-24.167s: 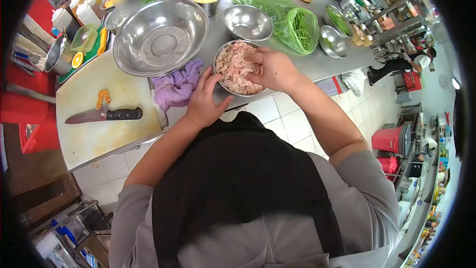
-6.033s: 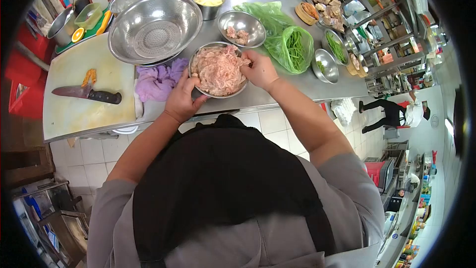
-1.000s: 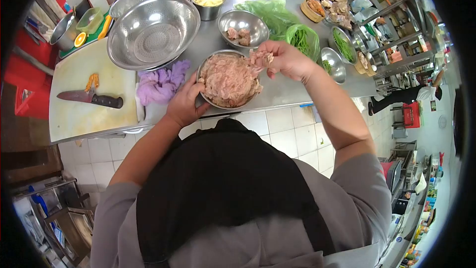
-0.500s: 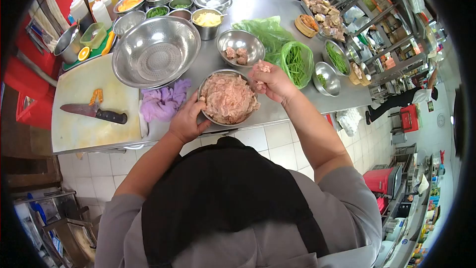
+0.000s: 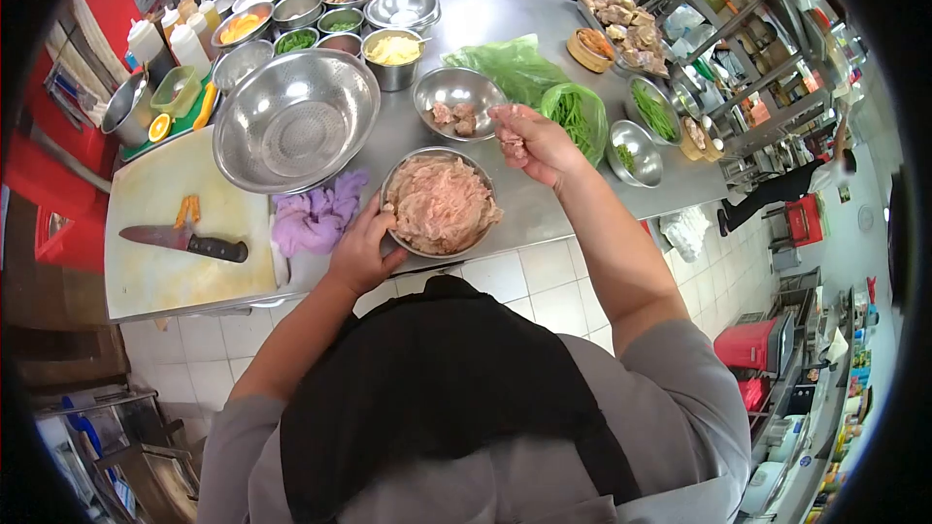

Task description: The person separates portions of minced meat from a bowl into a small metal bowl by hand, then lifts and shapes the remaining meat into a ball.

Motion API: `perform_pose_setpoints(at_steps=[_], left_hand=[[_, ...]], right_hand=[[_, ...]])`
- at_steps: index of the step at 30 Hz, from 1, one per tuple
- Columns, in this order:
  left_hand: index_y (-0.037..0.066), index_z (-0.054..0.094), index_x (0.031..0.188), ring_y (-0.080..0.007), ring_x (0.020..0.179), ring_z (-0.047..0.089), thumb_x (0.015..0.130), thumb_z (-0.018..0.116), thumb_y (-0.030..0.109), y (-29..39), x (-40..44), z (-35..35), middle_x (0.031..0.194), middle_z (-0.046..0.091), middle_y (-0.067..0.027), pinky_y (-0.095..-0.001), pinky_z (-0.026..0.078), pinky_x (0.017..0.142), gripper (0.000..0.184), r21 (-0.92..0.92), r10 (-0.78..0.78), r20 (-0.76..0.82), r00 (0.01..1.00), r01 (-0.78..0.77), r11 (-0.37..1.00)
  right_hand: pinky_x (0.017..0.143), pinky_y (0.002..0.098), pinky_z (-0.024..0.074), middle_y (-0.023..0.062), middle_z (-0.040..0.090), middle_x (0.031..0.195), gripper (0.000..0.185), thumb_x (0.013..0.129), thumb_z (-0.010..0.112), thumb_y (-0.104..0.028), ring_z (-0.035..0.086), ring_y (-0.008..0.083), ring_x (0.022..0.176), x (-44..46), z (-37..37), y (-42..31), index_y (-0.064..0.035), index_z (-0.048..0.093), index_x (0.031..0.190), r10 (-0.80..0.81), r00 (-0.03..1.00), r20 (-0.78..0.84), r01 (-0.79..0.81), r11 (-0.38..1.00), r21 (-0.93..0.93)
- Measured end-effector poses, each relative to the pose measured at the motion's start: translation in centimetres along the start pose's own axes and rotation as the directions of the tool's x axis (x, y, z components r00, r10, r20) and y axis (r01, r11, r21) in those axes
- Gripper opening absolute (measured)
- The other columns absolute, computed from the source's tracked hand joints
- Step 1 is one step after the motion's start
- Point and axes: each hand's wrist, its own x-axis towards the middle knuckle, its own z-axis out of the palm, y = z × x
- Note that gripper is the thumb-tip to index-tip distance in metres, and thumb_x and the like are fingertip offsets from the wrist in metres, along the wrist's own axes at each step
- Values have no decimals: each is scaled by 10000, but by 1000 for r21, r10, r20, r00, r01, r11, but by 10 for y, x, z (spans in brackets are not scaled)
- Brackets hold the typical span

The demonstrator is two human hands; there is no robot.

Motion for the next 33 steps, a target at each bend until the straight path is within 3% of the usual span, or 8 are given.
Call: perform_pose_setpoints(at_steps=[3, 6, 12, 21, 24, 27, 30, 33], left_hand=[[107, 543, 1156, -468, 1228, 581, 741, 844, 257, -1, 0, 1, 1533, 432, -269, -482, 520, 996, 535, -15, 7, -13, 1000, -7, 1000], [108, 540, 1160, -470, 1224, 584, 736, 852, 267, -2, 0, 1, 1535, 431, -265, -482, 522, 993, 550, -26, 17, -14, 1000, -17, 1000], [112, 542, 1155, -472, 1208, 593, 732, 862, 246, 2, 2, -2, 1535, 429, -261, -475, 531, 981, 547, 10, 40, -30, 999, -40, 999], [127, 545, 1129, -466, 1201, 598, 713, 876, 207, 4, 4, -4, 1529, 436, -254, -477, 532, 975, 537, -29, 24, -18, 1000, -24, 999], [135, 541, 1134, -467, 1205, 594, 708, 879, 196, 7, 6, -6, 1532, 433, -248, -473, 530, 980, 548, -53, 13, -9, 1000, -13, 999], [139, 535, 1140, -465, 1223, 584, 717, 874, 197, 5, 5, -5, 1536, 427, -243, -471, 522, 994, 546, -71, 4, 2, 1000, -4, 997], [138, 532, 1141, -462, 1243, 571, 727, 870, 200, 2, 3, -4, 1538, 425, -242, -472, 513, 1010, 538, -59, -27, 29, 999, 28, 998], [142, 531, 1144, -463, 1253, 564, 731, 869, 205, 4, 5, -4, 1541, 419, -242, -472, 510, 1015, 537, -59, -15, 23, 1000, 16, 998]], right_hand=[[447, 226, 269, -35, 456, 690, 290, 1067, 555, -372, 355, 71, 526, 7, -4, -3, -120, 539, 924, 19, 1000, 6, -19, 1000, -2], [454, 226, 276, -34, 464, 689, 265, 1065, 561, -354, 362, 69, 530, 18, -10, 1, -104, 583, 980, 59, 998, 6, -59, 986, 157], [465, 236, 292, -35, 501, 734, 192, 1075, 519, -246, 373, 73, 530, 27, 2, 0, -79, 610, 1051, 6, 996, -88, -10, 999, -42], [501, 235, 312, -43, 486, 734, 187, 1069, 500, -204, 367, 74, 529, 45, -3, -26, -80, 597, 1170, -130, 988, -86, 119, 985, -122], [473, 252, 319, -32, 522, 736, 155, 1045, 540, -179, 436, 77, 545, 57, -2, -27, -66, 616, 1119, -177, 952, -248, 150, 981, -121], [497, 259, 348, -17, 554, 792, 193, 1048, 515, -181, 487, 85, 593, 60, 2, -29, -51, 602, 1160, -233, 939, -251, 215, 972, -98], [530, 266, 376, -1, 575, 838, 207, 1052, 514, -210, 528, 93, 642, 57, 8, -32, -51, 583, 1164, -187, 927, -325, 179, 982, -54], [523, 279, 367, 1, 560, 820, 219, 1050, 523, -248, 503, 110, 619, 83, -29, -29, -59, 561, 1154, -87, 993, -75, 108, 930, 350]])
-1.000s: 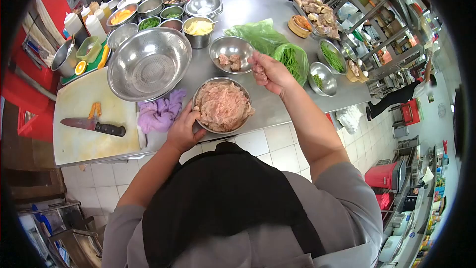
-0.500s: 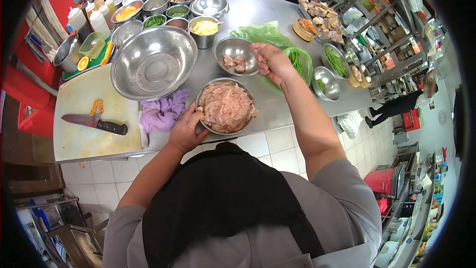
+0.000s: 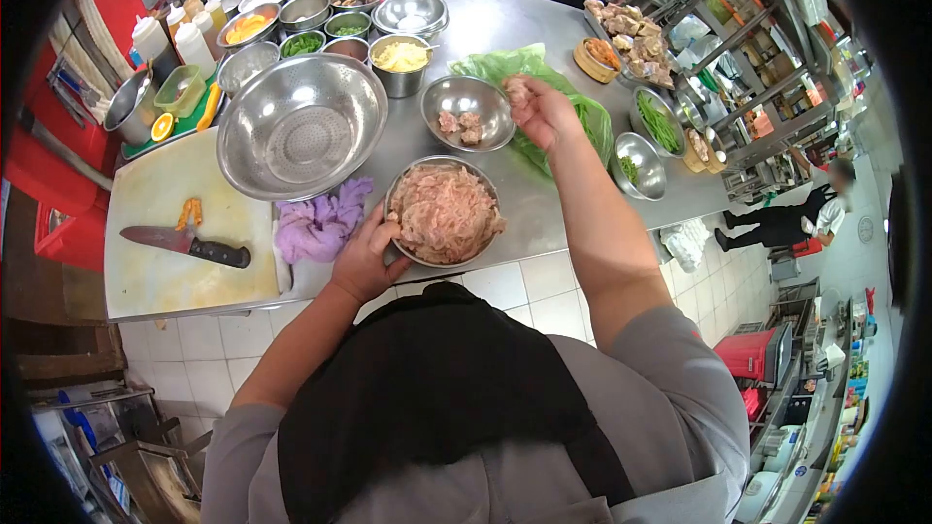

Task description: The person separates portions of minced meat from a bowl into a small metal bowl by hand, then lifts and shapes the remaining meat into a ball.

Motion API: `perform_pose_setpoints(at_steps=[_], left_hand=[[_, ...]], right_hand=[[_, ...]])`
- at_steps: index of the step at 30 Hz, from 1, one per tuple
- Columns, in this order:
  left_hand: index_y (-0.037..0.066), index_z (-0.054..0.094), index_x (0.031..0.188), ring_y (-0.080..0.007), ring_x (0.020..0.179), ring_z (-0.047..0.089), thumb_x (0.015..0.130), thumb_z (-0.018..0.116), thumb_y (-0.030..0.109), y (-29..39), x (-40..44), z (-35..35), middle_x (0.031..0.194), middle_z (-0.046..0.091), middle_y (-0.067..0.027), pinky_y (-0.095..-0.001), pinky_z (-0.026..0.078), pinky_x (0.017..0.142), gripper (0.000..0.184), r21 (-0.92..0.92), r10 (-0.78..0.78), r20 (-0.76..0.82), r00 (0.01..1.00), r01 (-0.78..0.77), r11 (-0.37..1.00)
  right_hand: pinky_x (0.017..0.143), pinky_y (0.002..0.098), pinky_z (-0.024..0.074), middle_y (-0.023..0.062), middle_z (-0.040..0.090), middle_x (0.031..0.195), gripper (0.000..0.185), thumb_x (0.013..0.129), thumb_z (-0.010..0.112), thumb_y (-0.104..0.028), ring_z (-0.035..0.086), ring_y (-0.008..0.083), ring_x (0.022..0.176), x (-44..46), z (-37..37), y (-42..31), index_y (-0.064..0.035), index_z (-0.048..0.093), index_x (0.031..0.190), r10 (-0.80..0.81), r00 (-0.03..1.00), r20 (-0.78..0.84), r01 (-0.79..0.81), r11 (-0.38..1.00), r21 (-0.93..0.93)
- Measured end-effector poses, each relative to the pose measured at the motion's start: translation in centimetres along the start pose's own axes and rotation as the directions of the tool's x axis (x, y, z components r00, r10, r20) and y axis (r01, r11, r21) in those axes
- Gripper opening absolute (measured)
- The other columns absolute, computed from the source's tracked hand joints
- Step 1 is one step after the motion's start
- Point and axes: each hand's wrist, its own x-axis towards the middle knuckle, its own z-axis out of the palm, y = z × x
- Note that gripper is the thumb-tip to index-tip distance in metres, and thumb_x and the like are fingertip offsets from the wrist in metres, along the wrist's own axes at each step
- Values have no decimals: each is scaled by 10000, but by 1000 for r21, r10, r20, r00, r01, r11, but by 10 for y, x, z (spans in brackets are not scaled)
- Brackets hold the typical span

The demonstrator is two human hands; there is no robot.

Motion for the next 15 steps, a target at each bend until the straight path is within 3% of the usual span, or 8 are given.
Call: perform_pose_setpoints(at_steps=[3, 6, 9, 12, 15], left_hand=[[141, 530, 1146, -469, 1237, 572, 734, 871, 215, -1, 1, 1, 1539, 421, -239, -475, 518, 1000, 540, 7, 28, -23, 999, -28, 1000], [135, 527, 1146, -475, 1215, 584, 740, 871, 221, -1, 1, 2, 1533, 427, -240, -481, 526, 983, 539, -10, 32, -40, 999, -32, 999], [130, 525, 1146, -478, 1199, 592, 744, 872, 228, 0, -1, 1, 1523, 437, -244, -487, 531, 973, 540, 13, 2, -20, 1000, -2, 1000], [129, 526, 1155, -478, 1200, 590, 734, 880, 230, -3, -2, 3, 1515, 444, -247, -486, 530, 976, 559, 21, 27, -40, 999, -26, 999], [120, 524, 1160, -476, 1207, 585, 731, 883, 229, -4, -2, 2, 1515, 443, -248, -484, 527, 980, 569, 49, 53, -33, 998, -51, 998]], right_hand=[[492, 286, 326, 6, 532, 778, 253, 1052, 523, -293, 456, 127, 570, -9, 2, -2, -59, 549, 1144, 8, 993, -121, 23, 967, 253], [473, 280, 323, -9, 475, 672, 304, 1055, 516, -350, 410, 124, 552, -6, 3, 0, -65, 604, 994, -15, 1000, 21, 14, 997, 76], [486, 298, 339, 3, 506, 682, 332, 1050, 523, -360, 441, 132, 569, -2, 18, 6, -84, 591, 879, -153, 975, -160, 91, 935, -342], [574, 315, 445, 47, 607, 761, 360, 1047, 517, -362, 546, 148, 653, 16, 23, 29, -63, 656, 904, -444, 889, -112, 187, 575, -796], [725, 320, 518, 85, 691, 880, 406, 1049, 510, -364, 638, 170, 782, 20, 22, 44, -18, 714, 986, -297, 954, 37, 131, 304, -944]])
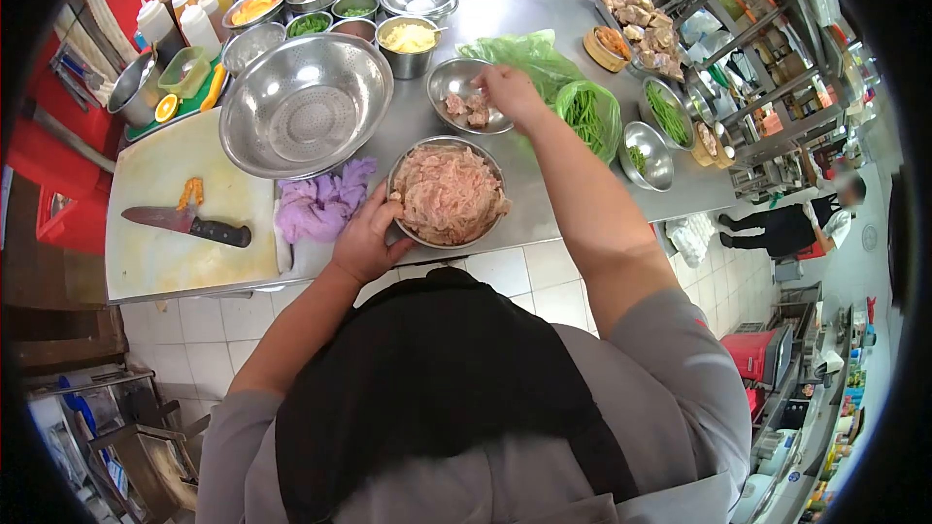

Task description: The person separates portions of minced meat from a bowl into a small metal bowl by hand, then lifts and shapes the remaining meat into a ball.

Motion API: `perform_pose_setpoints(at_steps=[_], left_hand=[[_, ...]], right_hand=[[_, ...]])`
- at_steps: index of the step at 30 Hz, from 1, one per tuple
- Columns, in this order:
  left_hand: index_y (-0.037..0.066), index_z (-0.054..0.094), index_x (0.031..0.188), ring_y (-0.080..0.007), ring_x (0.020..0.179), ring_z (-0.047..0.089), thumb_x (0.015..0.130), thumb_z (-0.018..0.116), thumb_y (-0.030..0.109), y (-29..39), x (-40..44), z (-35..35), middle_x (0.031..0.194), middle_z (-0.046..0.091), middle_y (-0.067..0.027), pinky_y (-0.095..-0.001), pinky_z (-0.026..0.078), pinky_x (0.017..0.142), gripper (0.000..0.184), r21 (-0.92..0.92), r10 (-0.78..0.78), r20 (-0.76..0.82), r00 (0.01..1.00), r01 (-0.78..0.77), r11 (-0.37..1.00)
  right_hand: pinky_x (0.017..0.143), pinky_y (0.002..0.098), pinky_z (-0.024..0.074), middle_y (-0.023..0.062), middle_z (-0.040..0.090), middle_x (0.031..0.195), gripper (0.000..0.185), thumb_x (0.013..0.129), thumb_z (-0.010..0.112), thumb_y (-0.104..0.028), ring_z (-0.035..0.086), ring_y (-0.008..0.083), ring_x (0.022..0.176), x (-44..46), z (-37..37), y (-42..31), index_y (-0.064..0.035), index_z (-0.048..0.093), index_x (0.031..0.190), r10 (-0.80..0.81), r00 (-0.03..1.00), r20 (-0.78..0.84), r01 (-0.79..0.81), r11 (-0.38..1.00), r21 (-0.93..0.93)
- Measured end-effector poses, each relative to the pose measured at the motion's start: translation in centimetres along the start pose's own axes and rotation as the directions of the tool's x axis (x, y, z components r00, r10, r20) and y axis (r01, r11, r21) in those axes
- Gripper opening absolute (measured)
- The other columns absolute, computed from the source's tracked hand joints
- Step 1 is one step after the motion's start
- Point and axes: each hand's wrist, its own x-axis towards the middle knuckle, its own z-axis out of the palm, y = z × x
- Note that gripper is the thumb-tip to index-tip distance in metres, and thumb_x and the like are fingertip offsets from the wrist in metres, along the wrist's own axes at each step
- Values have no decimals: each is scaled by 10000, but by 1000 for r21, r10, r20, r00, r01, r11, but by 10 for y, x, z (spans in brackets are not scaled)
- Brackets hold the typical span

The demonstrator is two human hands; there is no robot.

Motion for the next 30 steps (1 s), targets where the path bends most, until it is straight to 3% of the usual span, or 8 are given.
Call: perform_pose_setpoints(at_steps=[7, 11, 15, 18, 21, 24, 27, 30], left_hand=[[114, 524, 1176, -474, 1226, 571, 732, 880, 220, -2, 0, 1, 1517, 437, -246, -479, 516, 993, 579, -24, 22, -15, 1000, -22, 999], [119, 518, 1185, -471, 1248, 555, 750, 866, 214, -4, -3, 3, 1535, 415, -246, -476, 502, 1013, 565, -12, 19, 1, 1000, -19, 1000], [126, 509, 1206, -463, 1258, 552, 773, 848, 233, 2, -1, -4, 1540, 412, -245, -473, 503, 1012, 560, 7, 8, 29, 1000, -8, 1000], [127, 510, 1214, -457, 1264, 549, 790, 837, 251, 2, -1, -4, 1541, 413, -240, -472, 501, 1013, 551, -3, 46, -26, 999, -46, 999], [126, 514, 1215, -452, 1255, 555, 801, 831, 269, 0, -2, -2, 1531, 424, -235, -478, 493, 1020, 540, -20, 62, -52, 997, -63, 998], [128, 524, 1202, -448, 1247, 558, 800, 834, 276, -3, -3, 0, 1519, 435, -231, -480, 486, 1028, 529, -22, 65, -56, 996, -66, 998], [125, 537, 1181, -447, 1246, 557, 799, 836, 272, -2, -2, -3, 1516, 435, -226, -479, 486, 1028, 507, -9, 70, -20, 997, -70, 998], [124, 552, 1173, -432, 1255, 559, 811, 828, 263, 0, -1, -6, 1506, 449, -214, -480, 480, 1038, 476, -69, 65, -5, 998, -65, 996]], right_hand=[[762, 343, 549, 78, 746, 827, 351, 965, 559, -326, 688, 190, 743, -7, -7, -19, -57, 784, 939, -89, 996, -5, 89, 994, 60], [798, 348, 559, 96, 751, 861, 309, 916, 674, -342, 714, 209, 811, -47, -12, -43, -62, 783, 986, -141, 855, 498, 206, 975, -78], [946, 412, 542, 185, 708, 1174, 595, 791, 818, -424, 681, 367, 1071, -97, -2, -97, -36, 697, 1225, 72, 785, 616, 448, 620, -644], [985, 426, 522, 180, 650, 1308, 678, 781, 814, -443, 648, 366, 1152, -122, 4, -95, -59, 648, 1315, -103, 731, 675, 618, 520, -589], [1007, 436, 507, 178, 581, 1408, 691, 816, 768, -467, 607, 369, 1223, -144, 23, -78, -77, 615, 1365, -226, 765, 602, 630, 455, -630], [971, 461, 529, 227, 678, 1215, 576, 876, 662, -484, 657, 373, 1137, -145, 42, -79, -19, 689, 1213, -265, 853, 449, 516, 551, -656], [979, 452, 528, 224, 699, 1180, 554, 932, 612, -467, 670, 361, 1125, -123, 34, -111, -5, 691, 1227, 93, 910, 404, 264, 621, -738], [979, 438, 528, 221, 712, 1162, 524, 953, 602, -479, 679, 349, 1117, -102, 33, -101, -27, 719, 1192, 159, 873, 461, 324, 518, -792]])
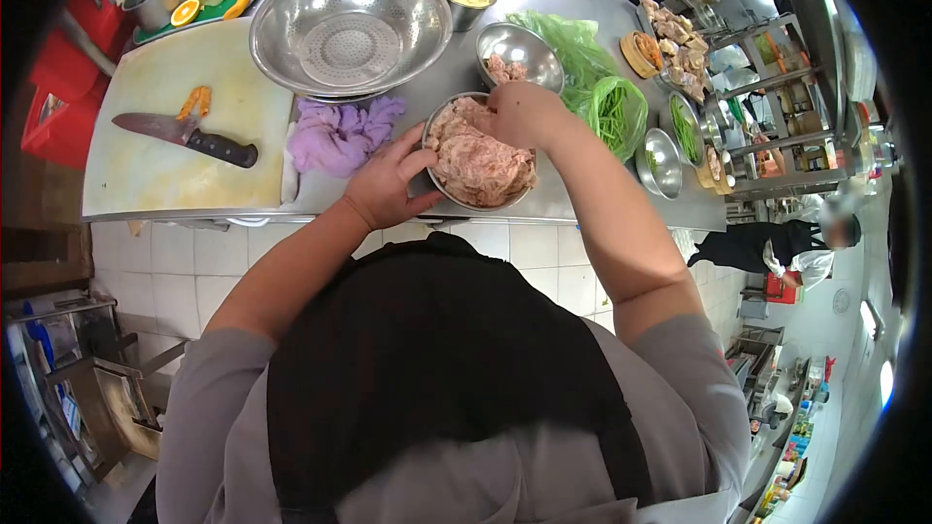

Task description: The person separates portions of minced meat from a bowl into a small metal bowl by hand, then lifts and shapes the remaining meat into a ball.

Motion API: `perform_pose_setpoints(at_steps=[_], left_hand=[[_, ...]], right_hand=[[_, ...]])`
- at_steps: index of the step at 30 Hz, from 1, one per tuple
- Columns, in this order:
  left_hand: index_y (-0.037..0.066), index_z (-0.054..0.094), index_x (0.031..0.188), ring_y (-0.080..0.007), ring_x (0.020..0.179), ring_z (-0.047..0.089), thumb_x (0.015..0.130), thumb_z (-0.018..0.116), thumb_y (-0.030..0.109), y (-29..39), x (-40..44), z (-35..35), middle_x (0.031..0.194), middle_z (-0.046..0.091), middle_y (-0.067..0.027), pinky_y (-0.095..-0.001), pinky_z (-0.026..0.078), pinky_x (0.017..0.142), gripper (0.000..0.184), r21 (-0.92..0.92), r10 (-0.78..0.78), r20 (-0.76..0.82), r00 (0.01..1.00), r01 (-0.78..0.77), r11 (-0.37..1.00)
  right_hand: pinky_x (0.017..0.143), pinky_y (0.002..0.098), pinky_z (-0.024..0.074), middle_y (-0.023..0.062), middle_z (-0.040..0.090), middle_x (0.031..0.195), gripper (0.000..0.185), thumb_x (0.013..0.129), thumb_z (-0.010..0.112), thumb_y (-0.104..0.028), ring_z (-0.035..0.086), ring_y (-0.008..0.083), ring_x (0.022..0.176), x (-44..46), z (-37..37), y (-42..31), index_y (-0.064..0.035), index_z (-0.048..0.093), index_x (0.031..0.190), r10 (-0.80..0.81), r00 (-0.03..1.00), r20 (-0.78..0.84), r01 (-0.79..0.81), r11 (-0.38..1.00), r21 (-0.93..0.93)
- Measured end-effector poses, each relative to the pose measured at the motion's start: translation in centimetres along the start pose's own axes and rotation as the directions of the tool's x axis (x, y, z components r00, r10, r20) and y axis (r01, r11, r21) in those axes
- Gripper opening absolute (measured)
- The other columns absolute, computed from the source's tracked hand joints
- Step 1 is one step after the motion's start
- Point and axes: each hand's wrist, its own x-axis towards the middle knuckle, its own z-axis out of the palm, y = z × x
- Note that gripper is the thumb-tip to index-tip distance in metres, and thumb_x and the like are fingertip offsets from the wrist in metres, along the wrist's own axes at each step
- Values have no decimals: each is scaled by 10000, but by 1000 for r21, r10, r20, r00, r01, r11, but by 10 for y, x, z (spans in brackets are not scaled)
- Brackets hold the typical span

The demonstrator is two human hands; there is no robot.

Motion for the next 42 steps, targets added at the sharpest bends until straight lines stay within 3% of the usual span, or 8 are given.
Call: perform_pose_setpoints(at_steps=[3, 6, 9, 12, 18, 27, 30, 42], left_hand=[[105, 541, 1190, -379, 1168, 624, 818, 820, 238, 14, 3, -12, 1326, 594, -216, -458, 512, 973, 484, -124, 16, -132, 991, -32, 992], [60, 575, 1103, -334, 1019, 671, 823, 813, 246, -3, -3, 7, 1070, 682, -202, -425, 531, 865, 412, -488, -538, 58, 841, 493, 720], [17, 583, 960, -324, 870, 666, 813, 786, 215, 2, 28, 17, 886, 673, -179, -411, 523, 782, 319, -440, -627, 79, 775, 591, 676], [8, 556, 844, -340, 896, 644, 809, 736, 176, 8, 35, 14, 904, 659, -192, -419, 514, 802, 249, -357, -630, 141, 763, 633, 687], [25, 508, 854, -260, 839, 613, 828, 741, 111, 10, 14, 40, 1054, 588, -156, -367, 500, 709, 250, -273, -355, -219, 909, 293, 917], [85, 534, 1153, -352, 978, 633, 819, 814, 172, 34, 1, 23, 1253, 528, -174, -410, 549, 844, 445, -433, -273, -71, 959, 217, 875], [120, 527, 1210, -393, 1086, 612, 783, 851, 217, 32, 7, 28, 1338, 496, -186, -457, 533, 924, 545, -119, -96, -50, 994, 89, 989], [159, 597, 1131, -464, 1192, 594, 768, 854, 288, 4, 15, 39, 1532, 367, -268, -487, 515, 1001, 464, -57, 1, 30, 1000, 1, 998]], right_hand=[[977, 439, 529, 223, 709, 1184, 524, 904, 658, -517, 679, 339, 1128, 24, 13, 20, -57, 751, 1139, -192, 980, -57, 199, 964, 175], [980, 440, 530, 211, 707, 1186, 540, 835, 719, -542, 672, 342, 1133, 30, 16, 19, -85, 767, 1120, -258, 966, -18, 258, 952, 164], [983, 438, 532, 217, 686, 1204, 549, 780, 771, -503, 660, 353, 1139, 16, 5, -24, -62, 765, 1109, -233, 971, 45, 237, 954, -183], [980, 430, 536, 231, 656, 1231, 533, 759, 802, -431, 652, 362, 1135, 16, 6, -36, -29, 756, 1106, -249, 964, 93, 265, 935, -237], [962, 424, 542, 233, 652, 1194, 456, 753, 811, -336, 663, 361, 1109, 3, 22, -43, -6, 744, 1060, -304, 951, -51, 287, 934, -211], [884, 441, 565, 189, 731, 1023, 288, 773, 762, -230, 710, 343, 986, 11, 10, -36, -58, 767, 1004, -270, 954, 134, 288, 946, -148], [860, 449, 571, 171, 747, 985, 259, 772, 762, -228, 721, 339, 951, 12, 13, -13, -86, 778, 987, -296, 955, 21, 296, 955, -21], [854, 456, 575, 158, 748, 990, 288, 762, 796, -237, 718, 346, 977, 5, 21, -26, -78, 768, 1000, -280, 959, 36, 280, 926, -253]])
